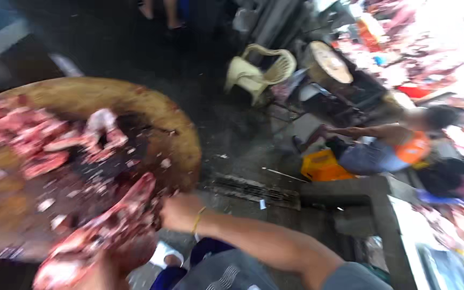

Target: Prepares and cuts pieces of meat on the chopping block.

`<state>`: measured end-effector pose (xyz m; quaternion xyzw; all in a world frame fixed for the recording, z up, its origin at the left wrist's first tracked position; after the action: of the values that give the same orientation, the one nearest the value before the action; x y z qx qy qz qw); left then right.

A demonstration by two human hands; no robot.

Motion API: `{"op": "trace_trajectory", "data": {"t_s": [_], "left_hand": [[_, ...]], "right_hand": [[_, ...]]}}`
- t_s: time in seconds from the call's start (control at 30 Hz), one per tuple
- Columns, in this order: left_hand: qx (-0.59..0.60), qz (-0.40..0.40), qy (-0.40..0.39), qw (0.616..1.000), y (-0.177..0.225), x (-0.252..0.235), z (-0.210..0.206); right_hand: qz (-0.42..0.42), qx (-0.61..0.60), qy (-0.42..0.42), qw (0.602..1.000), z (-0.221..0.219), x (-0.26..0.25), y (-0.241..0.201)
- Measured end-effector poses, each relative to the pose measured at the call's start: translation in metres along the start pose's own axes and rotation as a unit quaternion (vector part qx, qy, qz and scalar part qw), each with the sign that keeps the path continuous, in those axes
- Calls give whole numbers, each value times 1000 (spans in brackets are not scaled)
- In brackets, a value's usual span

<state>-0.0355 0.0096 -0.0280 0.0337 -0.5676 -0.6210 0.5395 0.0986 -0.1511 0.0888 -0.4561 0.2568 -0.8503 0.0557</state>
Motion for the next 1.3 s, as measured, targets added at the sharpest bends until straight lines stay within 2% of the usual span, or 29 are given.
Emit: {"op": "trace_trajectory", "data": {"t_s": [0.1,0.23,0.4,0.5,0.67,0.73,0.83,0.93,1.0,1.1,1.2,1.3], "left_hand": [[36,15,40,998,20,18,0],[117,-4,37,992,-24,3,8],[174,-11,-8,985,-61,-6,18],[193,-22,-42,980,-68,-10,24],[328,1,-67,942,-86,-7,11],[342,12,-66,937,-83,-4,3],[317,34,4,948,-61,1,-1],[279,50,54,958,-41,8,-6],[255,44,70,964,-34,9,-7],[246,47,96,963,-24,5,-6],[243,60,82,965,-20,-2,2],[253,42,42,966,-25,-5,8]], "right_hand": [[-46,-2,17,999,9,-10,3],[-62,55,33,996,-7,-27,5],[-77,-35,79,993,-17,-37,28],[-87,-95,79,989,-16,-46,37],[3,-159,93,983,-17,-45,42],[62,-112,108,986,-17,-35,42],[187,-15,125,974,-16,-16,41],[293,61,94,949,-20,-1,26],[296,136,45,944,-29,-3,7],[207,264,-15,942,-39,-21,-18],[181,193,-24,964,-31,-43,-14],[222,141,6,965,-29,-40,1]]}}
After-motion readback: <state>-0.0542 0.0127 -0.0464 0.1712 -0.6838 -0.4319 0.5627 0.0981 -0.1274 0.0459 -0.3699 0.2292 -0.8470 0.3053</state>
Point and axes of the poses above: each hand's wrist, its own x-axis away from the middle knuckle, its own z-axis out of the back of the hand, y = z × x, the point moved 1 cm from there along -x, towards the middle knuckle, and after that the axes turned 14 degrees about -x, right-handed, at the moved point
